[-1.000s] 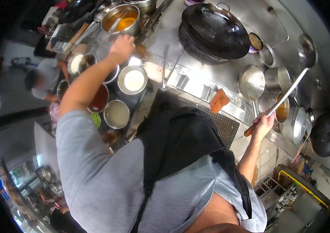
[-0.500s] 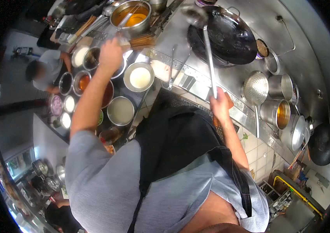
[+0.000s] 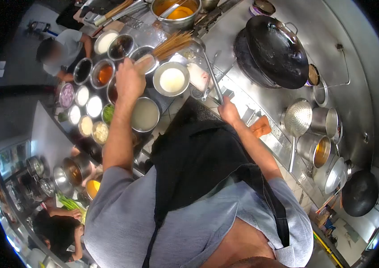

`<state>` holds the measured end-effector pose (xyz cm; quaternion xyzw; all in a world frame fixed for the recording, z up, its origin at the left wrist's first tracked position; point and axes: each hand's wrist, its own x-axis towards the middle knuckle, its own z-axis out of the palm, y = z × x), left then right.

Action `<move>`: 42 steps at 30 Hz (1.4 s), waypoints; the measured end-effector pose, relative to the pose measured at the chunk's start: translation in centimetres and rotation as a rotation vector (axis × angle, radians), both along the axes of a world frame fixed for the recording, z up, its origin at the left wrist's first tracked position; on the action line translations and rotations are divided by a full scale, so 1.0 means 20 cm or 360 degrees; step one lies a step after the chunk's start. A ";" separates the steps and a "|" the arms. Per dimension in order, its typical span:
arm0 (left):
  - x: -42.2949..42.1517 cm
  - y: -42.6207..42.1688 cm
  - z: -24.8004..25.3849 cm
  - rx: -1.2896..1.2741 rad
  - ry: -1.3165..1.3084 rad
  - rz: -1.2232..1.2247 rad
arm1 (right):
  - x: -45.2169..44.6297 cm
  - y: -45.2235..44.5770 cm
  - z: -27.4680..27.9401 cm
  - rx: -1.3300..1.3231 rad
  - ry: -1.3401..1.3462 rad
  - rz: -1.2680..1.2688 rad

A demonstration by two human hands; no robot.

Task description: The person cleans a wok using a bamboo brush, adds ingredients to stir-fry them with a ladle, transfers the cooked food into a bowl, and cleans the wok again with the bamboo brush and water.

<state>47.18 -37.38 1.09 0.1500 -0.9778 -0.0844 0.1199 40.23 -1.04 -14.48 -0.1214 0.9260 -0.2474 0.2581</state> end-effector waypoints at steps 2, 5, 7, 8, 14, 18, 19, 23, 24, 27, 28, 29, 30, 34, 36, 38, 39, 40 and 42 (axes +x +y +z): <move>0.00 -0.01 -0.01 0.0008 -0.0012 0.0020 | 0.01 0.01 -0.04 0.0032 0.0012 0.0044; 0.01 -0.01 -0.03 0.0027 0.0004 0.0041 | 0.02 0.03 -0.06 0.0122 -0.0079 0.0108; 0.01 -0.01 -0.02 0.0057 0.0015 0.0062 | 0.03 0.04 -0.05 0.0154 -0.0170 0.0134; 0.01 -0.01 -0.02 0.0064 0.0014 0.0061 | 0.04 0.04 -0.02 0.0148 -0.0211 0.0138; 0.04 -0.01 -0.01 0.0124 0.0036 0.0047 | 0.01 0.11 0.02 -0.0050 -0.0096 0.0336; 0.08 0.00 0.00 0.0159 0.0061 0.0047 | -0.14 0.14 0.27 -0.0408 -0.0869 -0.0015; 0.09 0.00 -0.01 0.0168 0.0079 0.0039 | -0.18 0.13 0.36 -0.0502 -0.1016 -0.0152; 0.13 0.01 -0.04 0.0412 0.0124 0.0090 | -0.28 0.26 0.33 -0.0819 -0.1359 -0.0328; 0.14 0.01 -0.05 0.0510 0.0157 0.0098 | -0.27 0.28 0.34 -0.0921 -0.1413 -0.0404; 0.15 0.04 -0.13 0.0747 0.0250 0.0107 | -0.19 0.31 0.36 -0.1153 -0.1504 -0.0565; 0.14 0.06 -0.16 0.0899 0.0283 0.0156 | -0.16 0.32 0.38 -0.1223 -0.1519 -0.0613; 0.12 0.09 -0.19 0.1051 0.0315 0.0201 | -0.12 0.32 0.42 -0.1244 -0.1458 -0.0663; 0.09 0.13 -0.22 0.1203 0.0343 0.0242 | -0.09 0.34 0.43 -0.1305 -0.1443 -0.0698; -0.06 0.37 -0.24 0.2141 0.0342 0.0386 | 0.07 0.47 0.53 -0.1506 -0.1331 -0.0836; -0.15 0.52 -0.27 0.2323 0.0330 0.0377 | 0.20 0.56 0.63 -0.1602 -0.1257 -0.0916; -0.27 0.65 -0.35 0.2593 0.0193 0.0400 | 0.35 0.67 0.75 -0.1653 -0.1186 -0.1143; -0.34 0.71 -0.42 0.2614 0.0167 0.0369 | 0.44 0.72 0.80 -0.1725 -0.1154 -0.1225; -0.41 0.76 -0.50 0.2636 0.0137 0.0335 | 0.55 0.78 0.84 -0.1799 -0.1114 -0.1308; -0.56 0.84 -0.71 0.2511 0.0044 0.0410 | 0.78 0.87 0.93 -0.1981 -0.0968 -0.1488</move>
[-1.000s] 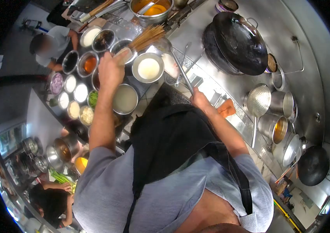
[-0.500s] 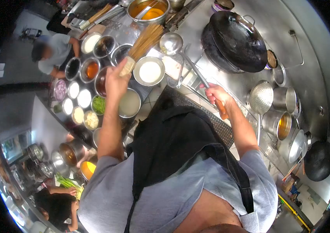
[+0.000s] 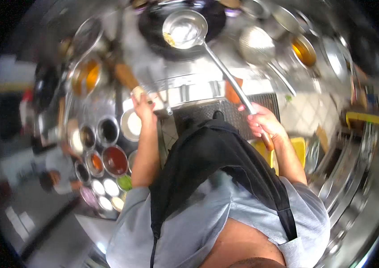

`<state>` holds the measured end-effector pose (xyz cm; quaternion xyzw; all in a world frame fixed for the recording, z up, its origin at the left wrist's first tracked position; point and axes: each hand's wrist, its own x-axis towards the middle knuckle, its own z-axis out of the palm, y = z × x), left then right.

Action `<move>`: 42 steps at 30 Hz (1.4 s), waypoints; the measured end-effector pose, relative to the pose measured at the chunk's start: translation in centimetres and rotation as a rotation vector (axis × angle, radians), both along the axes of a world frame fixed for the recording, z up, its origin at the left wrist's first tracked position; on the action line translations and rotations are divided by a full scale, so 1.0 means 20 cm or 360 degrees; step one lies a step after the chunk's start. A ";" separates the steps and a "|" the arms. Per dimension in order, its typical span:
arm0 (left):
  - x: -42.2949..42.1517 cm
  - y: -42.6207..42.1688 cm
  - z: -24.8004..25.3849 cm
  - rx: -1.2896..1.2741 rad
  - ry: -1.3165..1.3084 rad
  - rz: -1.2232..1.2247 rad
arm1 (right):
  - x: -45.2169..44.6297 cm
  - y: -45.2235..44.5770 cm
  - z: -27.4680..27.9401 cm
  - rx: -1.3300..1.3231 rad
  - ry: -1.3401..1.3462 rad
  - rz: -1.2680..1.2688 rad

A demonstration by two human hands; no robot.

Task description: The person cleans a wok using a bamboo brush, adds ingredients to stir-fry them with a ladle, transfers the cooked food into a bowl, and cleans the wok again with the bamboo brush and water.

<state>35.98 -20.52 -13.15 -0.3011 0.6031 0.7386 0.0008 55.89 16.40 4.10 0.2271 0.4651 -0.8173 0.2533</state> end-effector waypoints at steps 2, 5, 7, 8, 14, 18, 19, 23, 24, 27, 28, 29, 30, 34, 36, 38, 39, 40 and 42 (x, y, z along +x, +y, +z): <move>-0.15 0.04 -0.23 -0.0159 -0.0228 -0.0095 | 0.25 0.09 0.04 -0.0019 0.0025 -0.0282; -0.34 -0.04 -0.59 -0.0061 -0.0344 -0.0345 | 0.65 0.21 0.07 0.0372 0.0098 -0.0721; -0.27 0.06 -0.45 -0.0298 -0.0385 -0.0306 | 0.90 0.28 0.11 0.0554 0.0036 -0.1017; -0.27 0.09 -0.42 -0.0416 -0.0466 -0.0269 | 1.03 0.30 0.09 0.0602 0.0007 -0.1185; -0.32 0.11 -0.56 -0.0704 -0.0694 -0.0344 | 1.68 0.38 -0.64 0.2534 -0.0939 -0.1229; -0.45 -0.07 -0.89 -0.1163 -0.0524 -0.0571 | 1.89 0.56 -0.99 0.2264 -0.1928 -0.0661; -0.50 -0.10 -0.89 -0.1316 -0.0458 -0.0840 | 1.98 0.60 -1.10 0.2165 -0.1880 -0.0490; -0.36 0.19 -0.29 -0.1802 0.0918 -0.0404 | 1.99 0.50 -1.17 0.2286 -0.1769 -0.0547; -0.39 0.19 -0.20 -0.1559 0.0865 -0.0865 | 1.97 0.49 -1.18 0.2346 -0.1711 -0.0589; -0.37 0.54 0.29 -0.1347 0.1020 -0.1020 | 1.71 0.53 -1.03 0.2467 -0.1441 -0.0871; -0.43 0.63 0.29 -0.1257 0.1156 -0.1107 | 1.59 0.57 -0.97 0.2504 -0.1333 -0.0962; -0.50 0.72 0.29 -0.1166 0.1297 -0.1196 | 1.40 0.59 -0.82 0.2604 -0.1064 -0.1014; -0.51 0.81 0.36 -0.1393 0.1293 -0.1301 | 1.21 0.63 -0.66 0.2688 -0.0791 -0.1067; -0.57 1.10 0.34 -0.2287 0.1073 -0.1542 | 0.50 0.77 -0.20 0.1714 0.0025 -0.1408; -0.57 1.15 0.35 -0.2385 0.0927 -0.1660 | 0.28 0.81 -0.25 0.1277 0.0308 -0.1193; -0.57 1.16 0.33 -0.2317 0.0858 -0.1582 | 0.07 0.88 -0.33 0.1305 0.0329 -0.1140; -0.57 1.16 0.32 -0.2319 0.0824 -0.1530 | -0.06 0.92 -0.38 0.1353 0.0409 -0.1066; -0.57 1.16 0.33 -0.2327 0.0795 -0.1484 | -0.18 0.97 -0.41 0.1482 0.0272 -0.0974; -0.56 1.16 0.33 -0.2274 0.0862 -0.1343 | -0.46 1.11 -0.43 0.1717 0.0138 -0.0787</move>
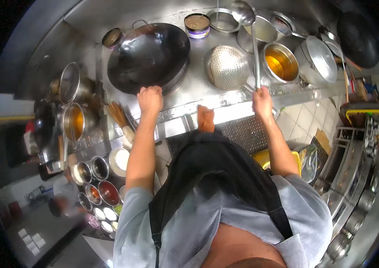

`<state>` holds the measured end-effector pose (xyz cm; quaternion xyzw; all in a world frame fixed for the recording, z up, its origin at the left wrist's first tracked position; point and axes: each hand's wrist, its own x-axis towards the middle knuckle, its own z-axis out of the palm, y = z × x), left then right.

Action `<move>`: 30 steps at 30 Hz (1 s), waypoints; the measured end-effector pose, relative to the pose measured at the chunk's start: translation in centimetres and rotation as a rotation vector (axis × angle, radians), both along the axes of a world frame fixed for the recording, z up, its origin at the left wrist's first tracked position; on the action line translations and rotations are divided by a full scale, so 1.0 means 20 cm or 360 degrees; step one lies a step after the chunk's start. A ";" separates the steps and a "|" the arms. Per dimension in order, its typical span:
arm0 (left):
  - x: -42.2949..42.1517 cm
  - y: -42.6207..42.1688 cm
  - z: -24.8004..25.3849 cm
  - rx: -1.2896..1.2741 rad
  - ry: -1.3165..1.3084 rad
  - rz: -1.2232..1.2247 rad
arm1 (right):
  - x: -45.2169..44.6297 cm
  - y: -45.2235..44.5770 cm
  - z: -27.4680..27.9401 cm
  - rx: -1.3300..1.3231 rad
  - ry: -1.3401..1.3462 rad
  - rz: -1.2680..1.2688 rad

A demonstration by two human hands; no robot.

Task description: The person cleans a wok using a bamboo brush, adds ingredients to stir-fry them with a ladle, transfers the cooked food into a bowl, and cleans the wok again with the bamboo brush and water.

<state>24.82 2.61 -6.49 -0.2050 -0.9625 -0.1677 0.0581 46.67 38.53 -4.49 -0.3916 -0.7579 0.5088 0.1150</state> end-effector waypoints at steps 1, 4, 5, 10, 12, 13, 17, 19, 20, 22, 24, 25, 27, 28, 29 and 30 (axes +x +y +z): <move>0.01 0.00 -0.01 0.0113 0.0078 0.0014 | -0.14 0.10 -0.03 0.0149 -0.0055 0.0063; 0.18 0.02 0.05 0.0385 0.0338 0.0127 | -0.59 0.43 -0.24 0.0339 -0.0220 0.0215; 0.26 0.01 0.07 0.0418 0.0376 0.0217 | -0.72 0.48 -0.22 0.0261 -0.0335 0.0240; 0.82 -0.18 -0.14 0.0504 0.0121 0.0701 | -1.30 0.78 -0.50 0.0583 -0.0608 0.0460; 1.12 -0.27 -0.25 0.0398 0.0039 0.0878 | -1.46 0.83 -0.51 0.0364 -0.0666 0.0502; 1.29 -0.32 -0.38 0.0451 -0.0058 0.1072 | -1.56 0.89 -0.58 0.0160 -0.0620 0.0472; 1.87 -0.41 -0.60 0.0543 -0.0546 0.1632 | -1.71 0.97 -0.45 -0.1513 -0.0099 0.0103; 2.13 -0.46 -0.73 0.0465 -0.0742 0.1745 | -1.69 0.94 -0.29 -0.2256 0.0185 -0.0085; 2.27 -0.50 -0.81 0.0350 -0.0869 0.1807 | -1.66 0.93 -0.25 -0.2335 0.0250 -0.0049; 2.56 -0.58 -0.98 0.0282 -0.0856 0.1646 | -1.60 0.90 -0.18 -0.2489 0.0381 0.0006; 2.76 -0.60 -1.10 -0.0339 -0.0989 0.1246 | -1.57 0.86 -0.06 -0.2239 0.0319 0.0109; 2.82 -0.62 -1.16 -0.0647 -0.1040 0.1026 | -1.57 0.85 0.00 -0.2093 0.0241 0.0208; 2.87 -0.65 -1.29 -0.0788 -0.1168 0.1141 | -1.55 0.86 0.08 -0.1774 0.0136 0.0362; 2.85 -0.66 -1.33 -0.0856 -0.1234 0.1201 | -1.57 0.87 0.11 -0.1601 0.0104 0.0423; 2.82 -0.70 -1.36 -0.0687 -0.0932 0.1090 | -1.57 0.86 0.14 -0.1426 0.0071 0.0486; 2.78 -0.74 -1.39 -0.0515 -0.0634 0.0978 | -1.57 0.86 0.17 -0.1220 0.0074 0.0504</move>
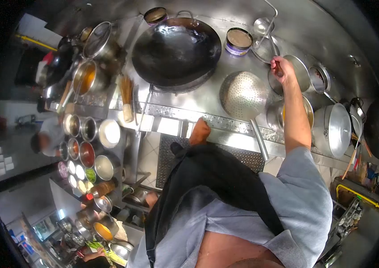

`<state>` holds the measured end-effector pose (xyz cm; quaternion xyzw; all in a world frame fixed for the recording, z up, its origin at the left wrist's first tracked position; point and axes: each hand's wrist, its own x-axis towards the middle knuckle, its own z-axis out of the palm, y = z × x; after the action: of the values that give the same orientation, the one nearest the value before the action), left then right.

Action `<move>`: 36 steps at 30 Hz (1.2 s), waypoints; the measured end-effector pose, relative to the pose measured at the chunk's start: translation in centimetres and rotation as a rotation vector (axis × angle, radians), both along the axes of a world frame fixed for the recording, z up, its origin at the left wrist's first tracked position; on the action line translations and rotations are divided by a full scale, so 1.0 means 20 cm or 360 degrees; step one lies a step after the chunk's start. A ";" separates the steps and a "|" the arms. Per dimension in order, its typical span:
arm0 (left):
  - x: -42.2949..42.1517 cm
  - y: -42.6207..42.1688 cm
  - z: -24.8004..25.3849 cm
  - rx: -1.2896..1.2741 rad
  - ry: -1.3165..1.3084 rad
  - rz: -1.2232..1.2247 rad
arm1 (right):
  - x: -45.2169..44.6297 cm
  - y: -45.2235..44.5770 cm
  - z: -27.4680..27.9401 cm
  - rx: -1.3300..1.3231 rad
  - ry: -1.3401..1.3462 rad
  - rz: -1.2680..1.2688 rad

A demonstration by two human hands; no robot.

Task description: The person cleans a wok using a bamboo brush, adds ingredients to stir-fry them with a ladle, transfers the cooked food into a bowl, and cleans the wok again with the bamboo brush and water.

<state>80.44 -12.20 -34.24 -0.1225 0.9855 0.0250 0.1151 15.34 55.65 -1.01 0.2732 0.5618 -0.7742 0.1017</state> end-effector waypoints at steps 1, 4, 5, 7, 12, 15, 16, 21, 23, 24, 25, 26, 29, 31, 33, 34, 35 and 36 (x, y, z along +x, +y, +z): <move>-0.09 -0.01 0.03 0.0101 0.0313 -0.0137 | 0.03 -0.03 0.04 0.0202 0.0037 0.0004; -0.44 0.05 0.21 0.0690 0.0035 0.1269 | 0.09 -0.01 0.03 0.0759 0.0090 0.0189; -0.47 0.00 0.12 0.0902 0.0203 0.1379 | 0.10 0.01 0.00 0.0935 0.0105 0.0279; -0.57 0.09 0.23 0.1015 0.0380 0.1286 | 0.12 0.05 -0.19 0.1246 0.0228 0.0245; -0.52 0.20 0.31 0.1134 0.0410 0.0961 | 0.15 0.09 -0.46 0.2018 -0.0069 0.0380; -0.36 0.27 0.38 0.0654 0.0018 0.0945 | 0.08 0.12 -0.57 0.1932 -0.0275 0.0429; -0.25 0.25 0.36 0.0436 -0.0065 0.0746 | 0.05 0.11 -0.58 0.1882 -0.0340 0.0421; 0.03 0.30 0.45 0.0506 -0.0020 0.1273 | -0.17 0.29 -0.75 -0.0155 -0.0318 -0.0135; 0.05 0.30 0.47 0.0589 0.0065 0.1493 | -0.17 0.35 -0.70 -0.0985 -0.0214 -0.0318; 0.04 0.31 0.47 0.0588 0.0052 0.1478 | -0.16 0.36 -0.68 -0.1250 -0.0130 -0.0328; 0.02 0.31 0.46 0.0566 0.0016 0.1415 | -0.14 0.36 -0.67 -0.1517 -0.0045 -0.0335; -0.01 0.30 0.43 0.0539 -0.0042 0.1297 | -0.12 0.35 -0.65 -0.1786 0.0039 -0.0338; -0.08 0.25 0.33 0.0515 -0.0107 0.0991 | 0.00 0.26 -0.52 -0.1728 0.0131 -0.0334; -0.16 0.23 0.25 0.0634 -0.0025 0.1076 | 0.13 0.20 -0.33 -0.1634 0.0153 -0.0274; -0.24 0.20 0.21 0.0730 0.0064 0.1062 | 0.23 0.15 -0.13 -0.1449 0.0111 -0.0189; -0.27 0.17 0.20 0.0762 0.0110 0.1004 | 0.29 0.12 -0.02 -0.1345 0.0077 -0.0173; -0.30 0.15 0.19 0.0797 0.0156 0.0942 | 0.36 0.06 0.09 -0.1347 0.0078 -0.0173; -0.32 0.12 0.17 0.0852 0.0170 0.1030 | 0.43 0.01 0.19 -0.1369 0.0111 -0.0116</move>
<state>73.97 -9.89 -30.93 -0.3898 0.8595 0.3214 0.0778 23.91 55.81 2.72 0.1992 0.1811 -0.9497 0.1599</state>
